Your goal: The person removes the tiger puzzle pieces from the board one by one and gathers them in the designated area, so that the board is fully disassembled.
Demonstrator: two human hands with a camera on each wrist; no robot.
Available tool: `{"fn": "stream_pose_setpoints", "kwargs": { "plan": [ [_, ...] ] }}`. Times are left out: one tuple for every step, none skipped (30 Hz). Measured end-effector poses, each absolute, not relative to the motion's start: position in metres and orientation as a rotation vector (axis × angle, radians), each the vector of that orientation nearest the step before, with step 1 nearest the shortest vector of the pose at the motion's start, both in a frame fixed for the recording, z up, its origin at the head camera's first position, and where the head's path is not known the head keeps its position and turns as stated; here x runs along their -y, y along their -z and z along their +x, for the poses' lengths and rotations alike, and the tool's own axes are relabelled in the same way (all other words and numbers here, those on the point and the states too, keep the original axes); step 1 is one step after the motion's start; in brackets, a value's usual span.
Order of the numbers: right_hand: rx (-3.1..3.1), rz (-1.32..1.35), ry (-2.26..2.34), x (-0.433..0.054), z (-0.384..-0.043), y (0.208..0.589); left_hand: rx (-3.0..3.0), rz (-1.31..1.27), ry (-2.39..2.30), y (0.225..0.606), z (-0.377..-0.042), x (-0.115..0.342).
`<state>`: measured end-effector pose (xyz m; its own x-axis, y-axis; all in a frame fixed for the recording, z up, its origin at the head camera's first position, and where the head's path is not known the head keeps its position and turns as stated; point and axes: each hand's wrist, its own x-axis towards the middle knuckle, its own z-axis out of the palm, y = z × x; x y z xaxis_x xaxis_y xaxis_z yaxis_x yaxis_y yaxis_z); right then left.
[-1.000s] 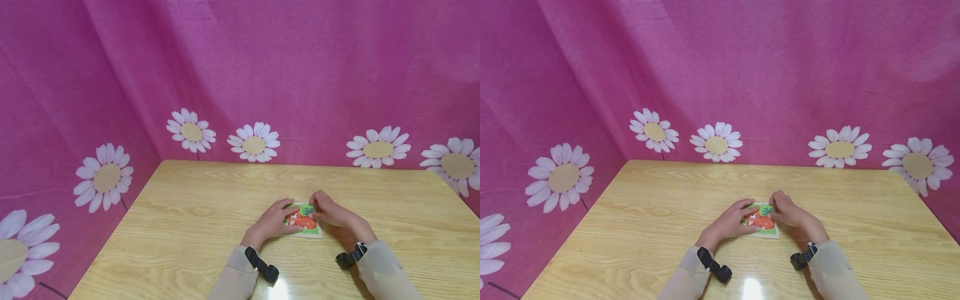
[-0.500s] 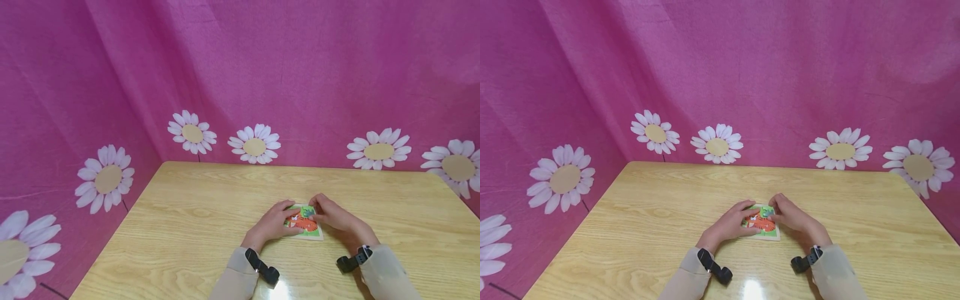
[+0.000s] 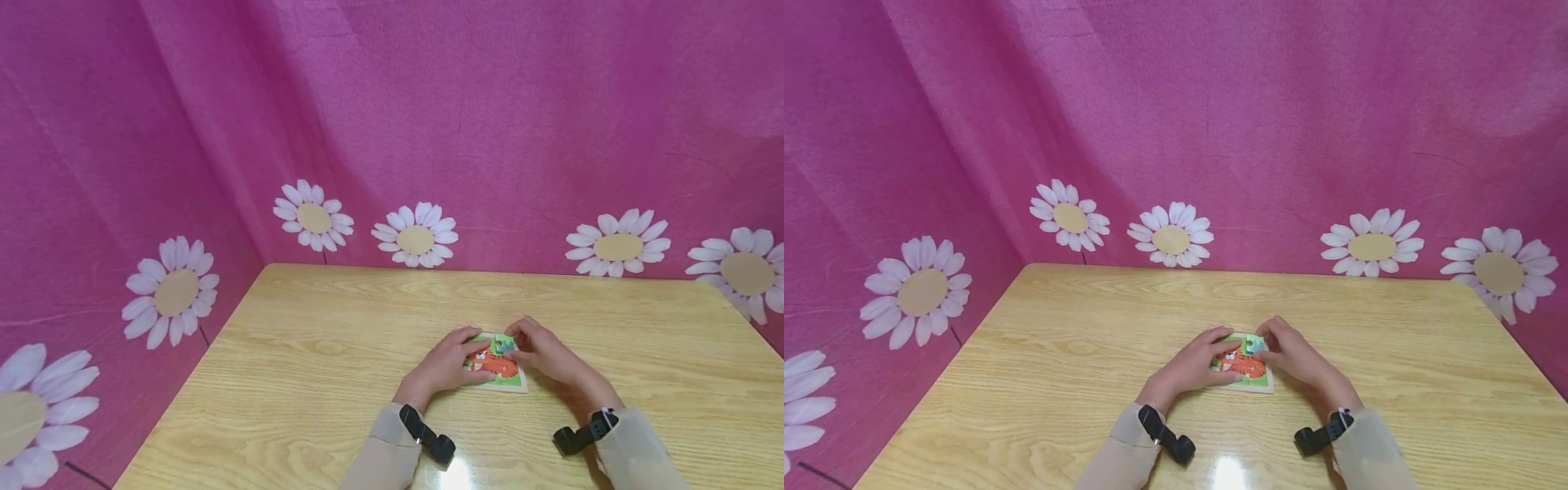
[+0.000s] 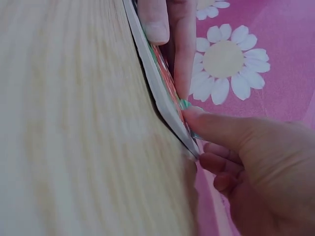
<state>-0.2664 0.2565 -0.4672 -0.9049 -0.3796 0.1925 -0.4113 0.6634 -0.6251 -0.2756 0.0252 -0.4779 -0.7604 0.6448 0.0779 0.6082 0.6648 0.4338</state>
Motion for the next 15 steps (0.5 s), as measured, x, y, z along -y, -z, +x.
{"fn": "stream_pose_setpoints", "kwargs": {
  "plan": [
    [2.808, 0.662, -1.083, -0.2568, -0.2661, 0.4688, -2.789, 1.054, -0.681, 0.4783, -0.2756, -0.0251],
    [2.787, 0.651, -1.088, -0.2568, -0.2657, 0.4703, -2.789, 1.058, -0.681, 0.4787, -0.2757, -0.0250],
    [2.766, 0.639, -1.095, -0.2569, -0.2653, 0.4716, -2.789, 1.061, -0.679, 0.4788, -0.2757, -0.0249],
    [2.746, 0.626, -1.104, -0.2568, -0.2650, 0.4727, -2.788, 1.063, -0.677, 0.4787, -0.2757, -0.0248],
    [2.729, 0.614, -1.108, -0.2569, -0.2648, 0.4737, -2.789, 1.065, -0.674, 0.4789, -0.2759, -0.0247],
    [2.714, 0.597, -1.112, -0.2567, -0.2647, 0.4746, -2.790, 1.068, -0.676, 0.4791, -0.2760, -0.0247],
    [2.705, 0.575, -1.123, -0.2565, -0.2644, 0.4750, -2.793, 1.071, -0.674, 0.4792, -0.2763, -0.0248],
    [2.700, 0.553, -1.138, -0.2564, -0.2642, 0.4752, -2.795, 1.073, -0.673, 0.4793, -0.2766, -0.0248],
    [2.699, 0.534, -1.151, -0.2562, -0.2639, 0.4754, -2.797, 1.077, -0.671, 0.4793, -0.2769, -0.0249],
    [2.699, 0.515, -1.161, -0.2561, -0.2637, 0.4754, -2.798, 1.078, -0.672, 0.4796, -0.2772, -0.0250],
    [2.704, 0.495, -1.169, -0.2561, -0.2635, 0.4754, -2.798, 1.078, -0.675, 0.4798, -0.2775, -0.0251],
    [2.708, 0.478, -1.178, -0.2560, -0.2632, 0.4753, -2.797, 1.080, -0.678, 0.4800, -0.2777, -0.0252],
    [2.710, 0.461, -1.191, -0.2558, -0.2628, 0.4752, -2.795, 1.080, -0.678, 0.4802, -0.2779, -0.0252],
    [2.712, 0.447, -1.199, -0.2556, -0.2624, 0.4752, -2.792, 1.080, -0.681, 0.4802, -0.2779, -0.0253],
    [2.716, 0.432, -1.209, -0.2555, -0.2620, 0.4752, -2.789, 1.081, -0.683, 0.4801, -0.2780, -0.0254]
  ]
}}
